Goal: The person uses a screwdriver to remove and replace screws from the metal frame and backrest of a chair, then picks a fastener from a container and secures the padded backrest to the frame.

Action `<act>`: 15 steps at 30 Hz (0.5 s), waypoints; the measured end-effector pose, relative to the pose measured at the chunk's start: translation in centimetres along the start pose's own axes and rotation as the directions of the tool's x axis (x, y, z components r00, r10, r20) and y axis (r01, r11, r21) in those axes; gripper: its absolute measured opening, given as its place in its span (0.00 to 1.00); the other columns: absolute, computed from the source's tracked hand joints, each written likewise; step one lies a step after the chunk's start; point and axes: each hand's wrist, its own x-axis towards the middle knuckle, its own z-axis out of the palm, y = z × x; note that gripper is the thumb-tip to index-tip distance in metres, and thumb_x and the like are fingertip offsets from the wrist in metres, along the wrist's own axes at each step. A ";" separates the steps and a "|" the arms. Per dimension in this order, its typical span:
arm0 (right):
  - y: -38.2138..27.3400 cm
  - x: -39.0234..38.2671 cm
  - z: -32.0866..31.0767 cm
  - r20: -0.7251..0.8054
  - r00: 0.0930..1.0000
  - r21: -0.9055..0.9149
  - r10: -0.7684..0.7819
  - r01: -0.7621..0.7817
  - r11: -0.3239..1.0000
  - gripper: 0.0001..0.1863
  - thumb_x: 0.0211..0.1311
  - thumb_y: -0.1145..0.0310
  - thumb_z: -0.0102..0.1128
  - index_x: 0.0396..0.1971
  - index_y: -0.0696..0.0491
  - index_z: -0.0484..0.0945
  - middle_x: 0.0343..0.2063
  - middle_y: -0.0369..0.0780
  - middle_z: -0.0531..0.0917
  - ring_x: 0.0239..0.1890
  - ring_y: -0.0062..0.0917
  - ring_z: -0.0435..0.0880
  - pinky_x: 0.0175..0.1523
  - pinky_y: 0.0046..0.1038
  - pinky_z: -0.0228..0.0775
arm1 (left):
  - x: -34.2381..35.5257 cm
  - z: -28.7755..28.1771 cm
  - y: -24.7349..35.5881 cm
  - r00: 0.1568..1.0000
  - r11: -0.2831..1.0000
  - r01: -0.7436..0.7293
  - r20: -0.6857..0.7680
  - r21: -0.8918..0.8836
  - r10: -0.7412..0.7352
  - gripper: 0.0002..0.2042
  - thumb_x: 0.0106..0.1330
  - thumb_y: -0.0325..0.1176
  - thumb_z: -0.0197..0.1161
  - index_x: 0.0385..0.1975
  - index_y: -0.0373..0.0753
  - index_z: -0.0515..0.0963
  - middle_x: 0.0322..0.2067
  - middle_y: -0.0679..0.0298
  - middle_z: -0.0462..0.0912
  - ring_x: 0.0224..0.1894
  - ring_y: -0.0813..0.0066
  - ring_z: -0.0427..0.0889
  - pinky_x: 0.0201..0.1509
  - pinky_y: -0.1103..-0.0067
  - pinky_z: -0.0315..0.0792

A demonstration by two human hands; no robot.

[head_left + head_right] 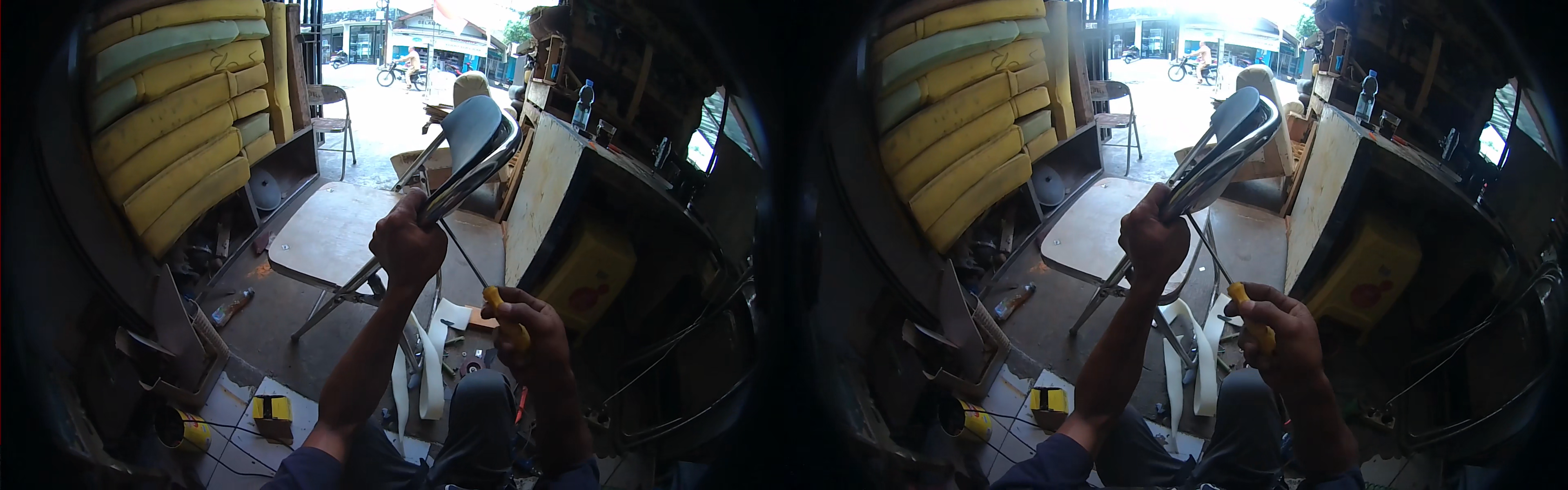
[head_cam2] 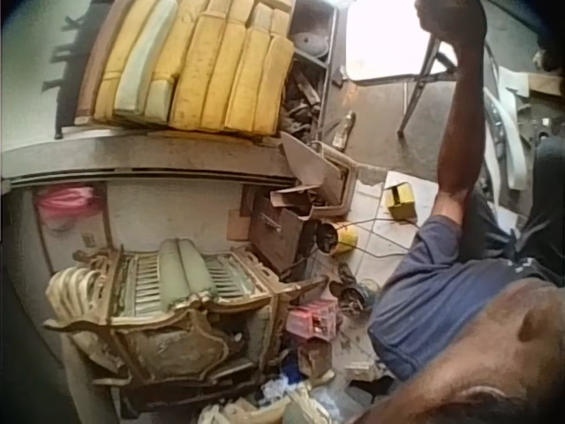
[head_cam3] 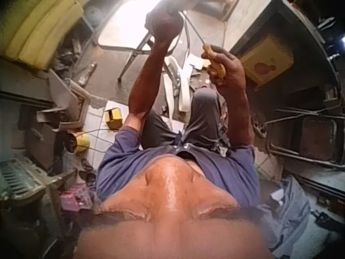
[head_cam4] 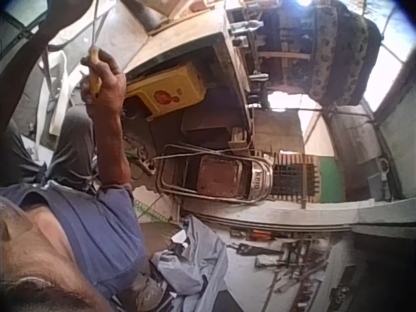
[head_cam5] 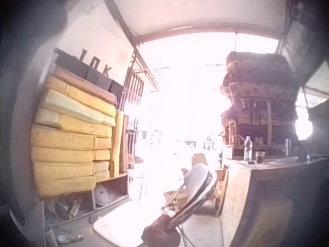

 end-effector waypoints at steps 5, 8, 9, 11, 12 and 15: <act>0.8 -0.3 0.4 -0.018 0.960 -0.454 -0.279 0.241 0.858 0.26 0.57 0.79 0.65 0.57 0.63 0.72 0.49 0.51 0.79 0.32 0.27 0.87 0.23 0.21 0.77 | 0.0 -0.9 -1.5 0.988 0.991 -0.112 0.095 -0.078 0.120 0.12 0.53 0.27 0.64 0.38 0.38 0.81 0.29 0.50 0.86 0.33 0.54 0.88 0.40 0.67 0.78; 2.1 0.4 -0.8 0.288 0.672 -0.835 -0.682 0.525 0.165 0.19 0.60 0.77 0.64 0.51 0.64 0.78 0.44 0.49 0.85 0.35 0.29 0.89 0.32 0.28 0.83 | 0.1 -1.3 -1.7 0.971 0.969 -0.162 0.144 -0.186 0.190 0.11 0.57 0.28 0.68 0.40 0.36 0.82 0.30 0.51 0.86 0.33 0.61 0.89 0.39 0.69 0.78; 2.7 0.5 -1.4 0.483 0.515 -0.843 -0.708 0.492 -0.217 0.17 0.61 0.77 0.63 0.50 0.64 0.80 0.42 0.48 0.86 0.36 0.29 0.90 0.34 0.29 0.84 | 0.0 -1.1 -1.8 0.968 0.964 -0.184 0.136 -0.191 0.212 0.11 0.58 0.29 0.68 0.40 0.36 0.82 0.30 0.51 0.86 0.33 0.63 0.89 0.39 0.69 0.78; 3.6 0.6 -0.9 0.481 0.496 -0.836 -0.723 0.509 -0.206 0.15 0.62 0.77 0.61 0.48 0.65 0.80 0.38 0.47 0.88 0.34 0.29 0.90 0.38 0.31 0.84 | -0.1 -0.9 -2.0 0.959 0.951 -0.233 0.113 -0.201 0.259 0.11 0.60 0.31 0.69 0.40 0.36 0.82 0.29 0.52 0.86 0.32 0.66 0.88 0.39 0.71 0.78; 4.0 0.6 -0.8 0.478 0.487 -0.833 -0.731 0.515 -0.201 0.14 0.63 0.77 0.60 0.47 0.65 0.81 0.36 0.46 0.89 0.33 0.28 0.90 0.39 0.31 0.84 | -0.1 -0.6 -2.1 0.959 0.951 -0.236 0.108 -0.201 0.261 0.10 0.60 0.30 0.69 0.40 0.36 0.82 0.29 0.52 0.86 0.32 0.67 0.88 0.38 0.71 0.78; 1.8 -0.4 0.0 -0.025 0.973 -0.310 -0.229 0.210 0.927 0.18 0.64 0.72 0.58 0.51 0.63 0.78 0.38 0.47 0.85 0.24 0.28 0.85 0.22 0.25 0.75 | 0.0 -1.0 -2.2 0.968 0.959 -0.224 0.075 -0.172 0.240 0.10 0.59 0.30 0.69 0.40 0.35 0.82 0.27 0.54 0.86 0.29 0.70 0.86 0.36 0.72 0.77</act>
